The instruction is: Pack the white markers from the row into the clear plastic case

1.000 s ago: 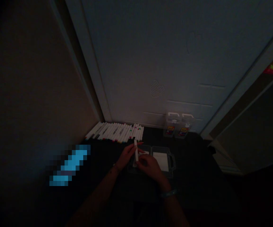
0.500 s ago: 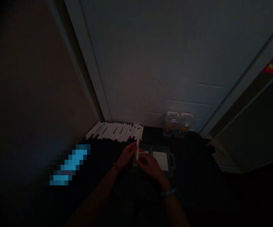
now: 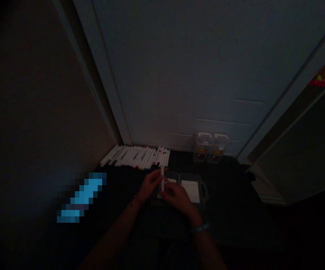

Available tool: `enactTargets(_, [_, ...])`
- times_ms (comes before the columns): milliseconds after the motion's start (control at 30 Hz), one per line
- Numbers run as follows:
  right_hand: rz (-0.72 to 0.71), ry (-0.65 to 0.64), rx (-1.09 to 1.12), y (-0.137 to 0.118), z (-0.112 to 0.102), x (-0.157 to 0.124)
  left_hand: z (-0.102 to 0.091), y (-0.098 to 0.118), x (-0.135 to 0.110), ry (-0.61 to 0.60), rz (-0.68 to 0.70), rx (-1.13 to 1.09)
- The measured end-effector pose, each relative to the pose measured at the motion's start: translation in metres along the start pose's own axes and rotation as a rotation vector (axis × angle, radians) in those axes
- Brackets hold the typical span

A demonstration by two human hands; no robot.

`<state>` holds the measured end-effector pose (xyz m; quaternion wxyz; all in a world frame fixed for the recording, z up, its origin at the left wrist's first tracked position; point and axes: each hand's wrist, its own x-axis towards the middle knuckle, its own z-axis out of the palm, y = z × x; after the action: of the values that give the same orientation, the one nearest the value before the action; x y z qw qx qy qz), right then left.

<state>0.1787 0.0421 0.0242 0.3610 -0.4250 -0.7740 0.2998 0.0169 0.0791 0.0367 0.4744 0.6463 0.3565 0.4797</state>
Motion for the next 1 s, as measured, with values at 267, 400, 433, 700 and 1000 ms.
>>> enactTargets(267, [-0.020, 0.157, 0.054, 0.007, -0.002, 0.004, 0.001, 0.001, -0.010, -0.031, 0.420, 0.405])
enactTargets(400, [-0.004, 0.162, 0.097, 0.008, -0.003, 0.005, 0.002, 0.000, -0.008, -0.087, 0.470, 0.410])
enactTargets(433, [0.006, 0.157, 0.106, 0.008, -0.003, 0.005, 0.001, 0.001, -0.008, -0.089, 0.468, 0.412])
enactTargets(700, [0.065, 0.146, 0.085, -0.003, -0.006, 0.005, -0.003, 0.003, -0.009, 0.092, 0.312, 0.308])
enactTargets(1000, [0.223, 0.444, 0.398, -0.005, -0.021, 0.002, -0.003, 0.002, -0.006, 0.192, 0.149, 0.224])
